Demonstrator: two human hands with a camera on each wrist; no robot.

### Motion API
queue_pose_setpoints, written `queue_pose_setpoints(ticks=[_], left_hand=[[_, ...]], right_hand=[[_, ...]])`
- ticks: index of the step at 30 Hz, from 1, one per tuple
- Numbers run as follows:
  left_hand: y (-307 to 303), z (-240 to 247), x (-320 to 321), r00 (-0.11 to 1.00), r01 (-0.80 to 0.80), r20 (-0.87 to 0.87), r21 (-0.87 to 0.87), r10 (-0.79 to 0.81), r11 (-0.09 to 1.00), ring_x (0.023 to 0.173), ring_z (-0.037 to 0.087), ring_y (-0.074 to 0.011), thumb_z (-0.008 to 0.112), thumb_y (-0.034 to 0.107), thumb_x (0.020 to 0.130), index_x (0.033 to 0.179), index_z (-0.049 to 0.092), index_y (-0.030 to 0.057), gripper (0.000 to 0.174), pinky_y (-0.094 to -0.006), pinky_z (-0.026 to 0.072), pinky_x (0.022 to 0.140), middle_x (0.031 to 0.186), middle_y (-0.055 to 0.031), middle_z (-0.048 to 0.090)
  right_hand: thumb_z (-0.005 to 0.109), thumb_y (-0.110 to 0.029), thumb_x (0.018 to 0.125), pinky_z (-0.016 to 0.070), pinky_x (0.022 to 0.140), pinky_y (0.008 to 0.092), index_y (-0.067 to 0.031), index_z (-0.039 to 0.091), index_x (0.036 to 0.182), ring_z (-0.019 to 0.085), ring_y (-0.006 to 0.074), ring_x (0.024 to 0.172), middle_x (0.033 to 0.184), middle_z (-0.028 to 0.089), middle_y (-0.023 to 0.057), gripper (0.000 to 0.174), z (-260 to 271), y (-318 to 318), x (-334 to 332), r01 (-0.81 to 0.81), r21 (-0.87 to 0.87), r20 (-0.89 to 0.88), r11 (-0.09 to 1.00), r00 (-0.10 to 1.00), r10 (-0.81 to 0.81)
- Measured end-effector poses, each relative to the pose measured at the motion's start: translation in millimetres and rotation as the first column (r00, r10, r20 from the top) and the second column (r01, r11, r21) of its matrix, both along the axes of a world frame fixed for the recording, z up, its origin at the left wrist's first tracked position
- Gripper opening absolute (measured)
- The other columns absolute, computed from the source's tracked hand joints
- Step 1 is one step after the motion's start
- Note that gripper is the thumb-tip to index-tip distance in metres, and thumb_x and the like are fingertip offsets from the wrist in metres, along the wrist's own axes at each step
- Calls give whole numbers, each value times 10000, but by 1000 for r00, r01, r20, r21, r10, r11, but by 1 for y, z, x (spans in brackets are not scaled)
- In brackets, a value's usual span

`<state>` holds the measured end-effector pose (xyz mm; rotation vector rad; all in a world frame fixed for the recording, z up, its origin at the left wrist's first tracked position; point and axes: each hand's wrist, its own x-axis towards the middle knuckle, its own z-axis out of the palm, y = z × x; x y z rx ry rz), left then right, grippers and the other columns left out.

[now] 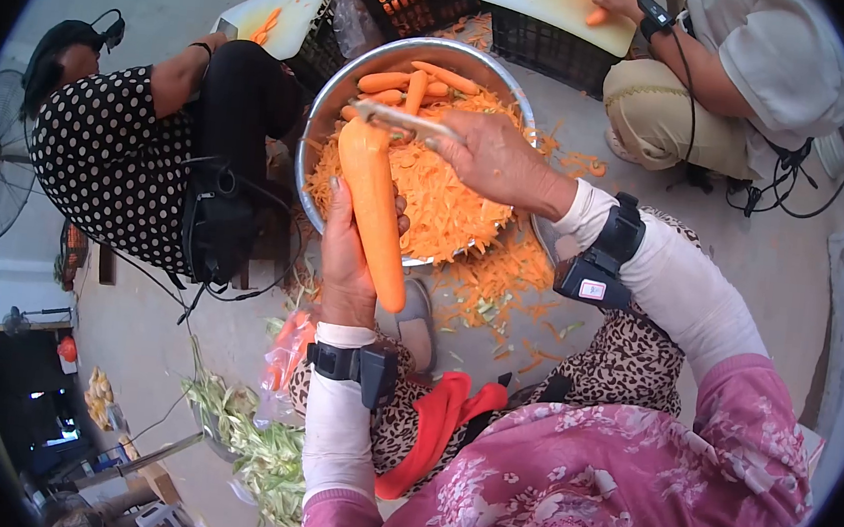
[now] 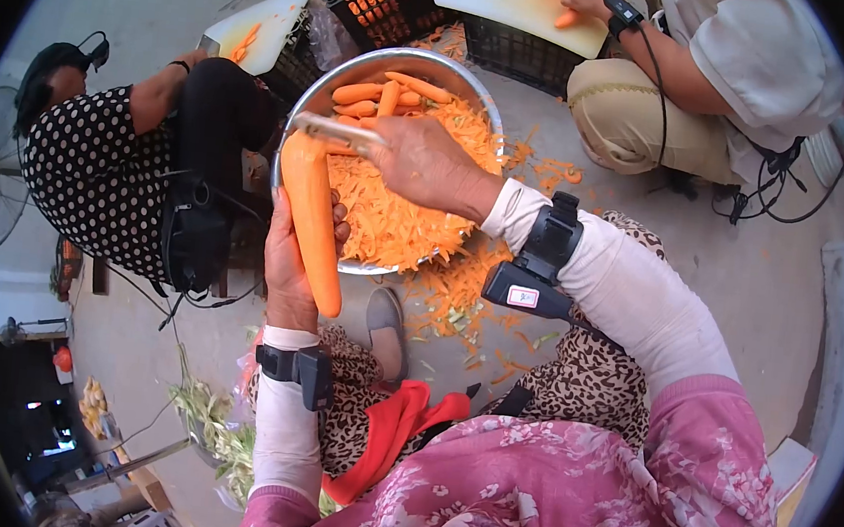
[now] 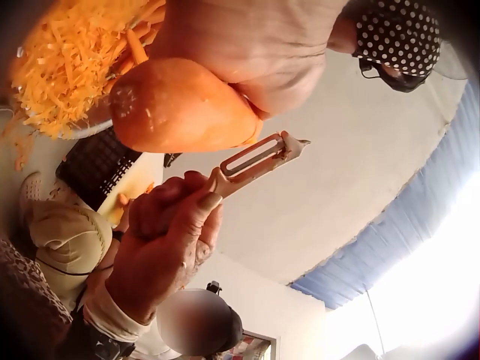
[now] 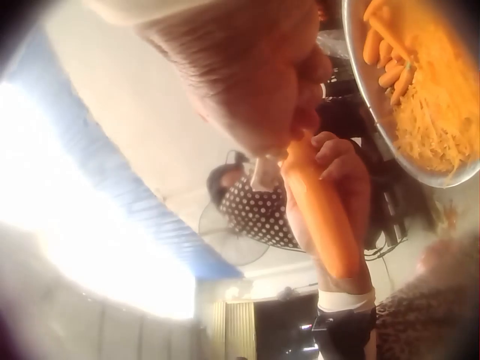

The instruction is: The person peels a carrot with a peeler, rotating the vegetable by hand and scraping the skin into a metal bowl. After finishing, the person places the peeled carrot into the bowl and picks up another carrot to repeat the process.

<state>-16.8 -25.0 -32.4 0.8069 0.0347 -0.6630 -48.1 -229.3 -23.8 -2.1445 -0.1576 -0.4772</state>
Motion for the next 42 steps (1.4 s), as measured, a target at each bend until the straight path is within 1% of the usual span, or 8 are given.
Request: queue_pose_setpoints(ticks=[6,8,15,22,25,28,38,42], left_hand=[[4,-2,-1,998,-33,56,65,30,997,792,572,-178,389,423,974,1179,490,48,439,-297,497,677,923,-82,570],[1,-3,0,976,-145,195,227,101,963,879,577,-150,413,365,980,1258,441,55,417,-274,501,745,1031,-72,566],[-26,12,-11,860,-297,504,355,86,887,960,570,-141,468,318,970,1342,385,47,467,-279,496,804,1141,-64,547],[-9,0,2,945,-223,298,293,133,930,866,569,-137,487,344,957,1213,459,36,401,-265,491,725,1006,-72,572],[0,3,6,986,-139,104,127,126,982,834,578,-169,435,412,962,1175,485,42,430,-296,498,692,964,-88,576],[3,4,9,992,-122,-42,4,122,992,833,541,-220,427,452,952,1181,481,4,506,-303,490,666,994,-144,557],[8,4,12,985,-75,-165,-173,47,982,782,509,-212,410,452,957,1102,494,11,471,-302,472,637,886,-114,514],[13,7,12,992,11,-123,-197,-36,980,757,538,-217,391,478,955,1082,496,30,477,-310,472,602,853,-107,525]], right_hand=[[557,-210,894,397,503,298,-1,581,870,494,135,552,633,524,42,212,-10,-15,16,-4,185,-81,983,996,19],[616,-247,881,330,434,221,-34,575,921,414,49,504,650,487,-30,221,8,3,9,44,563,-344,825,920,186],[671,-197,850,236,384,166,-58,526,1012,314,8,462,679,425,-70,258,8,26,13,79,964,-201,256,843,499],[655,-131,834,274,399,175,-51,543,998,377,13,495,700,471,-48,214,9,19,20,72,949,-221,308,847,484],[685,-153,794,448,564,299,9,575,980,565,181,619,778,601,84,270,-3,15,34,4,567,-259,824,950,174],[676,-214,809,464,647,378,33,566,966,597,309,701,771,604,174,313,-17,13,41,80,-15,-196,997,977,-81],[554,-251,899,427,558,313,7,581,896,562,147,629,689,569,98,259,16,10,15,-346,314,-128,884,907,401],[525,-264,915,408,528,350,-6,581,881,553,217,563,628,537,117,266,32,11,-14,-571,109,-196,814,791,580]])
